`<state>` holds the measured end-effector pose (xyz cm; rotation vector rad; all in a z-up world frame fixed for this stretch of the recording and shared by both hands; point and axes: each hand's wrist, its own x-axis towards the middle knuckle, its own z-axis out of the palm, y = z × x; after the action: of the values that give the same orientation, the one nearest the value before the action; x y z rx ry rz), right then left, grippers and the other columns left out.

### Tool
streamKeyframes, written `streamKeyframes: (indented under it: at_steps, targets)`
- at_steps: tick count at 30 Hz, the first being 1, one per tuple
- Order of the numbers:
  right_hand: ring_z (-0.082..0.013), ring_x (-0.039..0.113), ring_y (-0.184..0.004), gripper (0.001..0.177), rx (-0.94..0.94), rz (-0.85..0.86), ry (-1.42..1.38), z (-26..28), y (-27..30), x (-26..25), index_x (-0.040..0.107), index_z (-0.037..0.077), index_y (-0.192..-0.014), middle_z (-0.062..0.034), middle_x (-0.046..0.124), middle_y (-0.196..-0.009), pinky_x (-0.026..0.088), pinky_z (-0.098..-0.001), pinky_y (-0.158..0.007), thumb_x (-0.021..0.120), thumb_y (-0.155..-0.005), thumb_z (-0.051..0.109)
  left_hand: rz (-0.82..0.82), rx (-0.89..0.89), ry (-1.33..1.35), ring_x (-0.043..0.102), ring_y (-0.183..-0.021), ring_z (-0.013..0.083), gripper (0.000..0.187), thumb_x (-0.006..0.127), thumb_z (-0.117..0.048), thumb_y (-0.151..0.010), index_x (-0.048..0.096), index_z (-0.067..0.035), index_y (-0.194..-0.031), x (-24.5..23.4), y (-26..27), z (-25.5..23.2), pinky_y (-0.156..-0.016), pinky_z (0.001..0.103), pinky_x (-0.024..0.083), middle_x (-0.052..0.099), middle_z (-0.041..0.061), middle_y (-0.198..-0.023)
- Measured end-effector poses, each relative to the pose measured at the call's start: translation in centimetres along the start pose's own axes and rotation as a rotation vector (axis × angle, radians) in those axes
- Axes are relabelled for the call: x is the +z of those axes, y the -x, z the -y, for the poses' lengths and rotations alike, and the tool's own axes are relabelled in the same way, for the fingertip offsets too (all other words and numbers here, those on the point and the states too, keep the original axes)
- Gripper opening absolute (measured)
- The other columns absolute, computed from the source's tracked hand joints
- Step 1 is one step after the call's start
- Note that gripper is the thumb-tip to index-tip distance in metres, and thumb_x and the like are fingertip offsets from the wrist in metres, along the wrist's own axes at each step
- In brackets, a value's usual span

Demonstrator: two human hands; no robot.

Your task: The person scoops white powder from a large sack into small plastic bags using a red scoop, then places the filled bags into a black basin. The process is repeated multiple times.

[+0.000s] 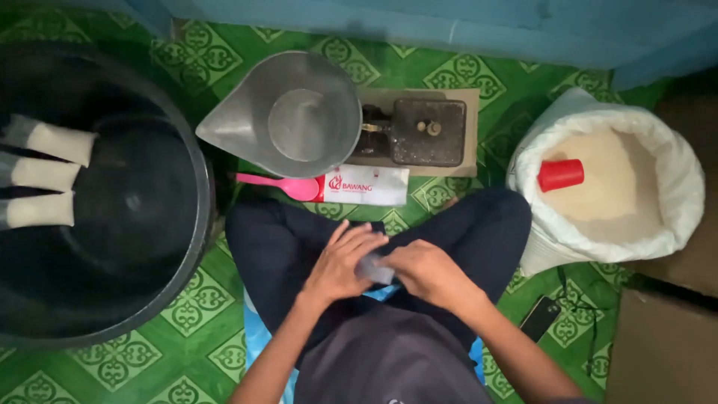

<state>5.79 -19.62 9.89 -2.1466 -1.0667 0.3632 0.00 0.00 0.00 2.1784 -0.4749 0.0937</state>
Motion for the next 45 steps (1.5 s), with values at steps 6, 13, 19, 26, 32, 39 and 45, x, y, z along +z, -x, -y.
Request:
streamKeyframes:
  at_steps: [6,13,19,26,32,39,45]
  targets:
    - [-0.0161,0.07,-0.073,0.015,0.609,-0.475,-0.349,-2.9,1.4,-2.9,0.074,0.007,-0.102,-0.0134,0.075,-0.084,0.056,-0.0331,-0.068,0.062,-0.093,0.006,-0.226,-0.581,0.518,0.075,-0.079,0.0187,0.013,0.077,-0.014,-0.08,0.078,-0.014,-0.094,-1.5,0.0,-2.5,-0.073,0.031,0.057,0.077,0.005,-0.079]
    - [-0.0086,0.061,-0.061,0.014,0.739,-0.479,-0.518,-4.1,3.0,-2.5,0.076,0.011,-0.103,-0.0073,0.072,-0.074,0.054,-0.0255,-0.06,0.064,-0.096,0.014,-0.313,-0.704,0.649,0.066,-0.078,0.0102,0.02,0.067,-0.027,-0.092,0.078,-0.009,-0.091,-3.8,-2.4,-6.7,-0.069,0.032,0.056,0.076,0.009,-0.074]
    - [-0.0107,0.064,-0.067,0.015,0.743,-0.499,-0.53,-4.5,3.5,-2.0,0.075,0.01,-0.104,-0.0092,0.074,-0.083,0.054,-0.0273,-0.06,0.065,-0.095,0.015,-0.456,-0.741,0.695,0.062,-0.07,0.0058,0.009,0.075,-0.018,-0.085,0.078,-0.009,-0.085,-1.4,-2.6,-6.1,-0.067,0.025,0.055,0.075,0.006,-0.07]
    - [-0.0189,0.07,-0.07,0.038,0.508,-0.595,-0.337,-0.8,3.5,1.0,0.066,0.008,-0.096,-0.0052,0.067,-0.08,0.055,-0.0275,-0.067,0.09,-0.068,0.015,-0.458,-0.735,0.66,0.069,-0.068,0.0141,0.016,0.083,-0.003,-0.073,0.078,-0.004,-0.088,2.5,-4.0,-6.8,-0.064,0.028,0.057,0.073,0.01,-0.075]
    - [-0.0102,0.07,-0.062,0.017,0.693,-0.511,-0.563,-2.2,4.4,0.1,0.072,0.01,-0.083,-0.004,0.074,-0.069,0.056,-0.0217,-0.062,0.082,-0.071,0.005,-0.314,-0.802,0.774,0.07,-0.074,0.0144,0.028,0.084,-0.006,-0.071,0.078,-0.006,-0.098,5.5,-5.5,-6.2,-0.067,0.029,0.06,0.073,0.01,-0.081]
    - [-0.0158,0.071,-0.063,0.003,0.817,-0.664,-0.629,-6.8,9.1,-3.4,0.07,0.006,-0.087,-0.0104,0.072,-0.072,0.056,-0.027,-0.064,0.072,-0.085,0.008,-0.309,-0.434,0.409,0.067,-0.065,0.0146,0.02,0.075,0.003,-0.066,0.072,-0.017,-0.069,5.3,-10.4,-11.2,-0.064,0.024,0.055,0.066,-0.002,-0.074]
    - [-0.0149,0.071,-0.063,0.008,0.76,-0.639,-0.261,-9.2,12.7,-6.2,0.071,0.012,-0.082,-0.0029,0.073,-0.07,0.056,-0.0246,-0.064,0.077,-0.078,0.01,-0.106,-0.327,0.087,0.07,-0.078,0.0309,0.023,0.062,0.0,-0.073,0.077,-0.014,-0.081,8.1,-15.5,-15.2,-0.07,0.043,0.058,0.069,0.002,-0.107]
